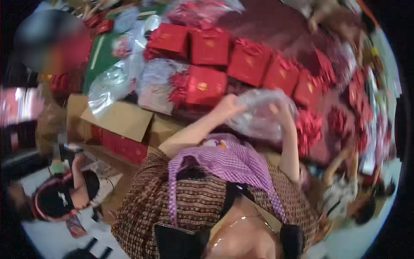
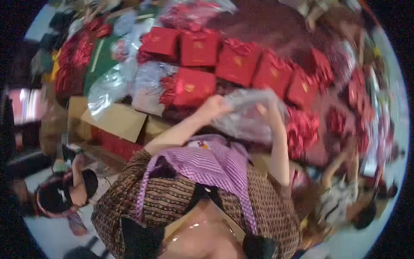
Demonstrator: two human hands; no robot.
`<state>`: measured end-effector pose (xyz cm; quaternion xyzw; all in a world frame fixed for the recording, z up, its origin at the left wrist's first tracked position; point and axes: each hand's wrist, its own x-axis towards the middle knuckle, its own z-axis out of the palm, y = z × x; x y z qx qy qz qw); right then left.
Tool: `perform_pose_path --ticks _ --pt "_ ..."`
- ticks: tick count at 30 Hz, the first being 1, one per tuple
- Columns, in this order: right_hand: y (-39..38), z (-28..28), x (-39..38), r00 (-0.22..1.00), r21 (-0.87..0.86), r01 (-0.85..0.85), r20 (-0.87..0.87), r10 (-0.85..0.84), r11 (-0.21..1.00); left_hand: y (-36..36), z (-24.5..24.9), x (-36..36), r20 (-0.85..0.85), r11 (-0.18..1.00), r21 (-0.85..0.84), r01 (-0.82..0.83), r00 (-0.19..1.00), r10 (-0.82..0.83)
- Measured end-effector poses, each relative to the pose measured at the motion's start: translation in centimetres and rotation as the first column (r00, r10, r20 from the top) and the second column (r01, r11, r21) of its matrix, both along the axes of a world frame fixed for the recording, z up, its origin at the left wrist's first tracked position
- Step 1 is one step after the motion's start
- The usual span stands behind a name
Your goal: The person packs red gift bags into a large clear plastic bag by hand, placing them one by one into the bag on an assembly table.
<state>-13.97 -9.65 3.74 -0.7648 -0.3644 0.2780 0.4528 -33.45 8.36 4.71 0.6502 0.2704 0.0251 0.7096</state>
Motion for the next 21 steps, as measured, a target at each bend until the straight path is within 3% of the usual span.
perform_pose_path --ticks 1,2,3,4,5,6,11,12,14,15,17,18,21 --pt "-0.5 0.2 0.5 0.952 -0.135 -0.05 0.293 0.088 0.99 0.4 -0.2 0.3 -0.158 0.997 0.074 0.022 0.987 -0.01" --pt "-0.1 0.7 1.0 0.938 -0.15 -0.182 0.271 0.217 0.972 0.7 -3.4 0.5 -0.135 0.993 0.071 -0.091 0.986 0.1" --pt "-0.5 1.3 1.0 0.906 -0.156 -0.316 0.242 0.347 0.936 0.6 -5.0 0.6 -0.072 0.974 -0.04 -0.225 0.972 0.222" --pt "-1.1 3.0 0.1 0.897 -0.207 -0.299 0.272 0.348 0.931 0.4 -1.9 1.0 -0.113 0.946 -0.129 -0.299 0.952 0.285" --pt "-1.1 4.7 -0.5 0.881 -0.249 -0.294 0.303 0.363 0.923 0.5 -1.8 1.3 -0.093 0.918 -0.155 -0.365 0.93 0.355" --pt "-1.3 6.0 -1.2 0.947 -0.206 -0.301 0.053 0.318 0.931 1.2 -2.3 1.6 -0.112 0.904 -0.225 -0.363 0.932 0.346" --pt "-0.9 8.0 -3.8 0.913 -0.248 -0.402 -0.181 0.365 0.882 1.2 -1.2 2.8 -0.162 0.869 -0.288 -0.404 0.914 0.371" --pt "-0.6 7.1 -4.7 0.893 -0.18 -0.441 0.004 0.449 0.879 0.9 -0.9 3.0 -0.197 0.863 -0.304 -0.404 0.913 0.358" --pt "0.5 6.1 -6.7 0.824 -0.345 -0.44 0.213 0.526 0.829 0.1 -1.0 3.2 -0.181 0.826 -0.381 -0.415 0.91 0.373" --pt "0.0 3.9 -8.0 0.739 -0.261 -0.368 0.501 0.451 0.892 -0.4 -1.2 3.2 -0.166 0.777 -0.454 -0.435 0.899 0.406" --pt "-0.4 1.8 -8.2 0.731 -0.58 -0.484 0.145 0.667 0.656 -0.7 -1.4 3.1 -0.125 0.78 -0.455 -0.429 0.898 0.421" --pt "-1.9 1.3 -8.5 0.754 -0.492 -0.47 0.209 0.623 0.733 -0.7 -1.4 3.0 -0.081 0.778 -0.457 -0.431 0.891 0.446" --pt "-3.3 0.9 -8.3 0.822 -0.411 -0.42 0.206 0.531 0.809 -1.0 -2.5 1.6 -0.106 0.788 -0.438 -0.433 0.895 0.433"
